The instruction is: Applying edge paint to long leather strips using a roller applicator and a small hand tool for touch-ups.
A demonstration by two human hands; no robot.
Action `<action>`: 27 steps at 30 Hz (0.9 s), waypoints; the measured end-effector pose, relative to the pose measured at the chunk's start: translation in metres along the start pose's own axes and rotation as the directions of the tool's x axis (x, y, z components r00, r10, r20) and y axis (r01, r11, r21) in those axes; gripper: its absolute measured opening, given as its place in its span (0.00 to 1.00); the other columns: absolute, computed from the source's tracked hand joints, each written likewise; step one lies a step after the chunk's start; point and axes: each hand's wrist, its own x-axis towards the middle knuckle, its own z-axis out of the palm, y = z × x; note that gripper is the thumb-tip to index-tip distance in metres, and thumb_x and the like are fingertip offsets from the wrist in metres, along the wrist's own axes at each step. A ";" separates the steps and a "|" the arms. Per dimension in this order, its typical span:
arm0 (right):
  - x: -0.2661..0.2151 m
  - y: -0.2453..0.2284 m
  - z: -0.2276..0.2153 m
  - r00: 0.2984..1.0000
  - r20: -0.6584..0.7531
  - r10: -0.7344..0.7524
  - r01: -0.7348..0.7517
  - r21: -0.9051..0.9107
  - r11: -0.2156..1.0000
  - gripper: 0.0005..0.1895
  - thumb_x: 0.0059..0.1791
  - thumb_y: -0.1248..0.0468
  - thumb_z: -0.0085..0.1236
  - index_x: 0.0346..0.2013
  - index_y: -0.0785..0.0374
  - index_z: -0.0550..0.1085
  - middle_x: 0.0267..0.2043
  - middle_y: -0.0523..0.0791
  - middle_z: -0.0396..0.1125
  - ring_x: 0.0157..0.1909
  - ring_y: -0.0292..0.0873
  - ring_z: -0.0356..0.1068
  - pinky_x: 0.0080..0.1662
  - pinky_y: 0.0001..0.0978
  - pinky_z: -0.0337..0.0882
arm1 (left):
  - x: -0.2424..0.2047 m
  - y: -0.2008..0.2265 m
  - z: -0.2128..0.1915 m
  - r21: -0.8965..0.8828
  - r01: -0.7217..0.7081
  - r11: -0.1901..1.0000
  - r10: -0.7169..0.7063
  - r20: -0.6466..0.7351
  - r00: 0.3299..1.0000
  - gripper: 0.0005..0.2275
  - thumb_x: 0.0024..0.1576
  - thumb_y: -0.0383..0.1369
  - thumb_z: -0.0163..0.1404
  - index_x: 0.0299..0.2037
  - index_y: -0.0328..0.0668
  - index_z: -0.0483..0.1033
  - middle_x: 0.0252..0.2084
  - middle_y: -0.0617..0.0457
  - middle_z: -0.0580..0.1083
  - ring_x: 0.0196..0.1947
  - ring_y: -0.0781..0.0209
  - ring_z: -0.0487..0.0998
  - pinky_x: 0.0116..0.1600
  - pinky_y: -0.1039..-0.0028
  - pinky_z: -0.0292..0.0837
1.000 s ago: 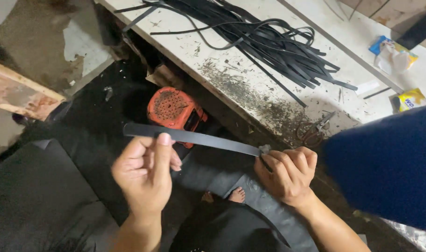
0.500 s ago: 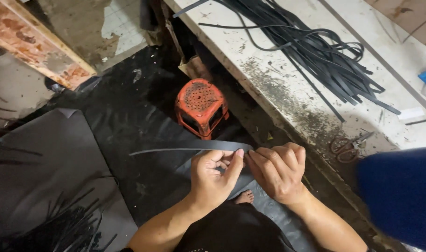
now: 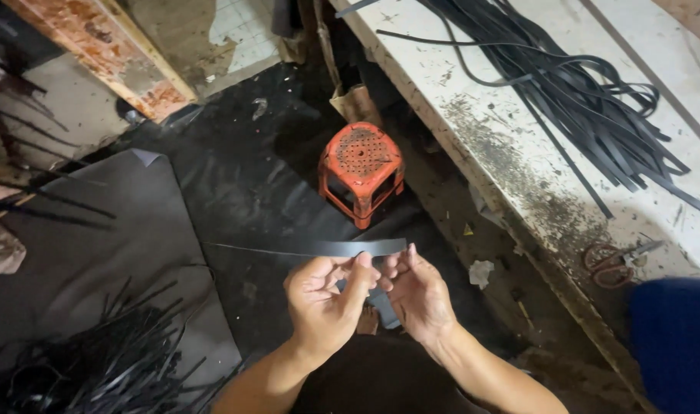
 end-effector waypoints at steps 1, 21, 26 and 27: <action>0.000 -0.001 0.003 1.000 0.007 0.012 -0.012 -0.004 1.000 0.19 0.57 0.55 0.50 0.30 0.67 0.74 0.29 0.46 0.64 0.30 0.41 0.60 0.36 0.32 0.63 | -0.004 -0.002 -0.004 0.005 -0.001 1.000 0.001 -0.014 1.000 0.11 0.57 0.27 0.56 0.22 0.35 0.71 0.24 0.45 0.81 0.20 0.63 0.82 0.29 0.78 0.79; 0.007 -0.037 0.005 0.989 0.098 -0.110 0.117 -0.069 0.991 0.07 0.53 0.64 0.58 0.31 0.59 0.73 0.28 0.41 0.67 0.32 0.38 0.66 0.36 0.33 0.62 | -0.043 -0.015 0.036 -0.156 0.295 0.943 -0.329 -0.281 0.902 0.15 0.57 0.33 0.57 0.22 0.26 0.81 0.19 0.44 0.80 0.15 0.64 0.76 0.25 0.77 0.72; 0.014 -0.054 -0.004 0.988 0.080 -0.132 0.138 -0.075 0.988 0.07 0.52 0.65 0.59 0.30 0.58 0.72 0.27 0.41 0.67 0.31 0.36 0.66 0.37 0.32 0.62 | -0.061 -0.042 0.040 -0.209 0.221 0.953 -0.290 -0.403 0.868 0.13 0.56 0.29 0.58 0.20 0.27 0.79 0.20 0.40 0.79 0.14 0.59 0.76 0.24 0.74 0.74; 0.012 -0.055 -0.005 0.980 0.123 -0.153 0.167 -0.113 0.979 0.08 0.54 0.66 0.58 0.29 0.58 0.72 0.26 0.40 0.66 0.31 0.36 0.66 0.37 0.32 0.62 | -0.064 -0.047 0.042 -0.257 0.173 0.951 -0.272 -0.426 0.863 0.13 0.56 0.29 0.58 0.21 0.27 0.78 0.21 0.39 0.79 0.14 0.58 0.75 0.25 0.73 0.73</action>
